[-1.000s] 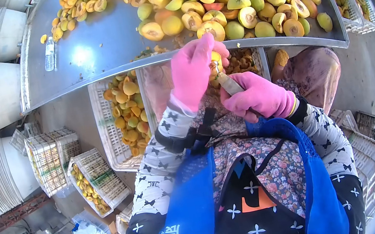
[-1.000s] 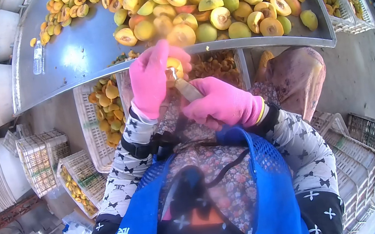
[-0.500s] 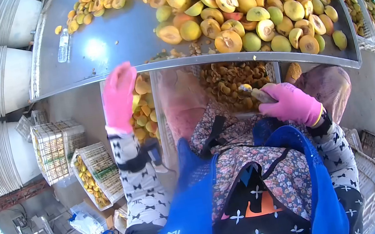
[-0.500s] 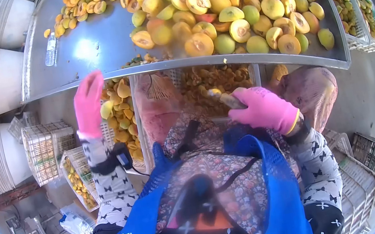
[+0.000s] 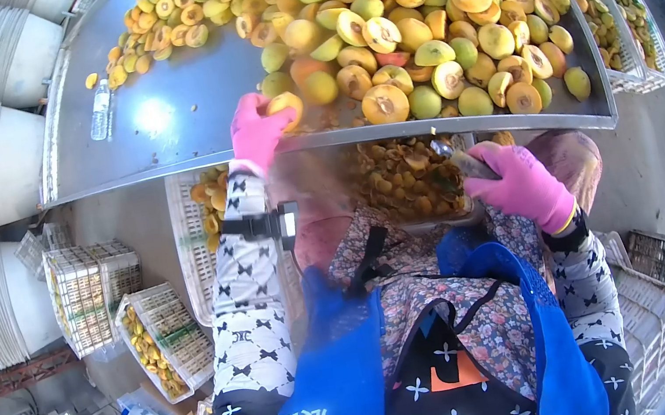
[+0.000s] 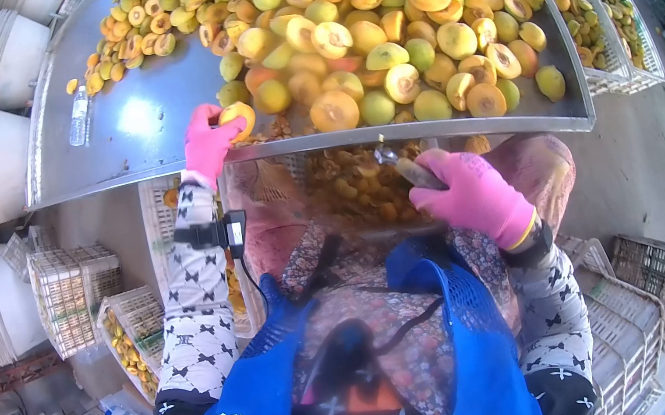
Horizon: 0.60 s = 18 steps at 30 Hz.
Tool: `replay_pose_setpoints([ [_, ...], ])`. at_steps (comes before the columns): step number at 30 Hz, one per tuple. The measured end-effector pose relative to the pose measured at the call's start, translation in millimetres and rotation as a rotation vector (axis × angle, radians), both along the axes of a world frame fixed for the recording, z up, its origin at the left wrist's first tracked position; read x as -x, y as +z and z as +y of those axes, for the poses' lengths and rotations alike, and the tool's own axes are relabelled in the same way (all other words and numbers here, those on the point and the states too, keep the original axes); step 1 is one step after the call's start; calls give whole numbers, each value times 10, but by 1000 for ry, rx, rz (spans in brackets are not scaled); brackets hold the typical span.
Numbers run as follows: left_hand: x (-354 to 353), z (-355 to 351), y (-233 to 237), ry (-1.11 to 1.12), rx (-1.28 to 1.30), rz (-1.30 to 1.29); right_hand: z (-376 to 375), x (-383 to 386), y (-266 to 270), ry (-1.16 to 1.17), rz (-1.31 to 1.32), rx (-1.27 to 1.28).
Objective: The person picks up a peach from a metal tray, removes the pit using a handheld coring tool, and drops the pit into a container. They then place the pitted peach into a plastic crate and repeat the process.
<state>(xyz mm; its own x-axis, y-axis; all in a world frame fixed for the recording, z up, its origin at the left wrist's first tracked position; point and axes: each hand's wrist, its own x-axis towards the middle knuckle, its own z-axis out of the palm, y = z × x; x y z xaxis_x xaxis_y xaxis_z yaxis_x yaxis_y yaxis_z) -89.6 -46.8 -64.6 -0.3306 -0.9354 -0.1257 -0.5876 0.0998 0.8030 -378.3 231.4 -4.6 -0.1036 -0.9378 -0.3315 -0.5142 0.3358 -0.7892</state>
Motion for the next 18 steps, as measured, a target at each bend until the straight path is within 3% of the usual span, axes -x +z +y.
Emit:
replay_pose_setpoints([
  [2, -64, 47, 99, 90, -246, 472, -99, -138, 32, -18, -54, 105],
  [5, 123, 526, 609, -106, -550, 1074, -219, -261, -12, -56, -89, 293],
  [8, 372, 867, 753, -24, -779, 1239, -351, -430, 156, -112, -128, 377],
  [11, 476, 1032, 430, -261, -159, 681, -383, -594, 116, -65, 15, 562],
  [13, 610, 1154, 460, -279, -312, 864, -386, -669, 24, -47, 144, 669],
  [15, 760, 1280, 594, -148, -1061, 1574, -415, -680, -33, -46, 291, 695],
  [16, 801, 1329, 616, -125, -977, 1469, -439, -654, -86, -41, 343, 702],
  [18, 779, 1387, 617, -282, -297, 1004, -407, -609, -31, -16, 374, 669],
])
